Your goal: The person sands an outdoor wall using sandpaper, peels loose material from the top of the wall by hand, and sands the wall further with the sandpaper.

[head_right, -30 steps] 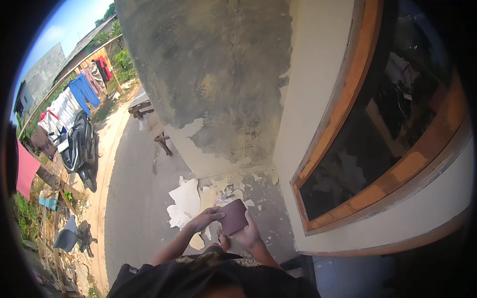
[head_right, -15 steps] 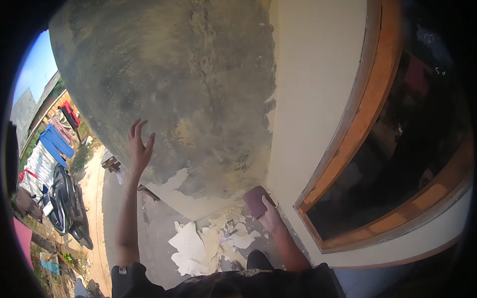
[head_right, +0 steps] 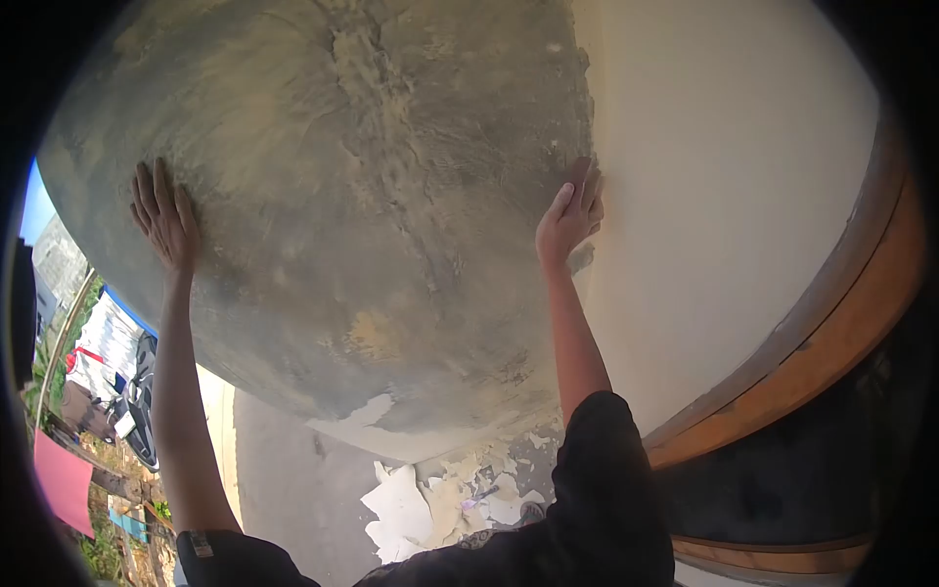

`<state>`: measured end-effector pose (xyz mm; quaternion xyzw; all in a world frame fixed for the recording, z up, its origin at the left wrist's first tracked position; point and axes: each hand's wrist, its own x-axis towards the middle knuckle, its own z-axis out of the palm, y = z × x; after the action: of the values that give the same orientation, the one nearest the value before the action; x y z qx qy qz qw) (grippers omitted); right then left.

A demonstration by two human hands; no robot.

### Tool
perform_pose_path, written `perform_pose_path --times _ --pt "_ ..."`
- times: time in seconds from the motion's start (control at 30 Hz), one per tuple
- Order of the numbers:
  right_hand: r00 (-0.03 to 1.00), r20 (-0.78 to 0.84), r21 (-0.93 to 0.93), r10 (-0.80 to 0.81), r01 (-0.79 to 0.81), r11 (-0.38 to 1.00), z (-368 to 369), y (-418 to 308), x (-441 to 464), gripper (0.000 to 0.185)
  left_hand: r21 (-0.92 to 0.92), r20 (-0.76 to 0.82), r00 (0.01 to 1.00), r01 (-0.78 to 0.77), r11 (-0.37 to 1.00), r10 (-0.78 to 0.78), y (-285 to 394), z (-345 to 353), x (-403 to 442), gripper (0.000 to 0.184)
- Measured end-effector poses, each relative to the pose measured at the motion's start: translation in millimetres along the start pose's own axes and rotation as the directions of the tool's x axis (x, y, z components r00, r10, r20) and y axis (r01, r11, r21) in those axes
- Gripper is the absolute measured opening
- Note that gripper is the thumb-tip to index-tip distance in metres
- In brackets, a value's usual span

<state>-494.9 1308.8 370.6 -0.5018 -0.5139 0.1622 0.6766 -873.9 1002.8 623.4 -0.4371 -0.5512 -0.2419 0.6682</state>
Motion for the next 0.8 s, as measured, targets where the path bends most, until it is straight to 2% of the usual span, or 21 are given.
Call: perform_pose_path --times 0.07,0.13,0.17,0.2,0.23,0.27,0.37,0.4,0.43,0.47,0.57,0.6,0.63,0.77,0.8 --pt "0.982 -0.179 -0.091 -0.066 0.051 0.995 24 -11 24 0.050 -0.014 -0.053 0.999 0.008 1.000 -0.009 6 3 -3 0.049" --pt "0.954 -0.237 -0.020 -0.184 0.184 0.983 55 -40 -13 0.054 -0.029 -0.064 0.998 -0.022 0.999 0.020 10 -1 -2 0.049" --pt "0.920 -0.094 -0.125 -0.380 0.368 0.921 64 -53 -49 0.051 -0.038 -0.072 0.997 -0.031 0.999 0.028 11 -3 0 0.049" --pt "0.788 0.105 -0.081 -0.607 0.615 0.784 69 -61 -91 0.046 -0.029 -0.078 0.996 -0.038 0.999 0.036 12 -3 1 0.049" --pt "0.581 0.113 0.035 -0.806 0.808 0.588 84 -57 -134 0.043 -0.027 -0.072 0.997 -0.034 0.999 0.032 11 -3 -2 0.049" --pt "0.268 0.298 0.210 -0.916 0.918 0.337 78 -50 -158 0.041 -0.031 -0.072 0.997 -0.043 0.999 0.041 9 -2 -1 0.049" --pt "0.136 0.390 0.120 -0.911 0.973 0.197 66 4 -118 0.041 -0.014 -0.091 0.994 -0.064 0.998 0.062 6 1 1 0.049" --pt "0.370 0.253 0.046 -0.894 0.918 0.393 67 21 -89 0.041 -0.007 -0.097 0.993 -0.062 0.998 0.061 6 2 1 0.049" --pt "0.673 0.193 -0.070 -0.714 0.735 0.674 50 29 -56 0.046 -0.004 -0.086 0.995 -0.058 0.998 0.058 7 2 -2 0.049" --pt "0.938 0.073 -0.043 -0.339 0.343 0.938 43 30 -28 0.050 -0.003 -0.099 0.994 -0.055 0.998 0.055 7 2 0 0.049" --pt "0.977 -0.133 0.059 -0.164 0.173 0.983 55 8 -37 0.051 -0.014 -0.088 0.995 -0.050 0.999 0.048 17 1 0 0.050" --pt "0.934 0.047 -0.031 -0.353 0.355 0.934 60 -10 -72 0.048 -0.003 -0.093 0.994 -0.049 0.999 0.049 15 1 1 0.050" --pt "0.752 0.282 -0.035 -0.596 0.629 0.776 59 -26 -111 0.046 0.005 -0.086 0.995 -0.058 0.998 0.058 12 -1 0 0.050" --pt "0.277 0.305 0.203 -0.911 0.916 0.347 57 14 -92 0.046 0.010 -0.083 0.990 -0.112 0.994 0.113 4 -1 -1 0.051" --pt "0.596 0.266 0.055 -0.757 0.775 0.630 48 31 -62 0.047 0.011 -0.098 0.988 -0.117 0.993 0.117 4 2 3 0.052"
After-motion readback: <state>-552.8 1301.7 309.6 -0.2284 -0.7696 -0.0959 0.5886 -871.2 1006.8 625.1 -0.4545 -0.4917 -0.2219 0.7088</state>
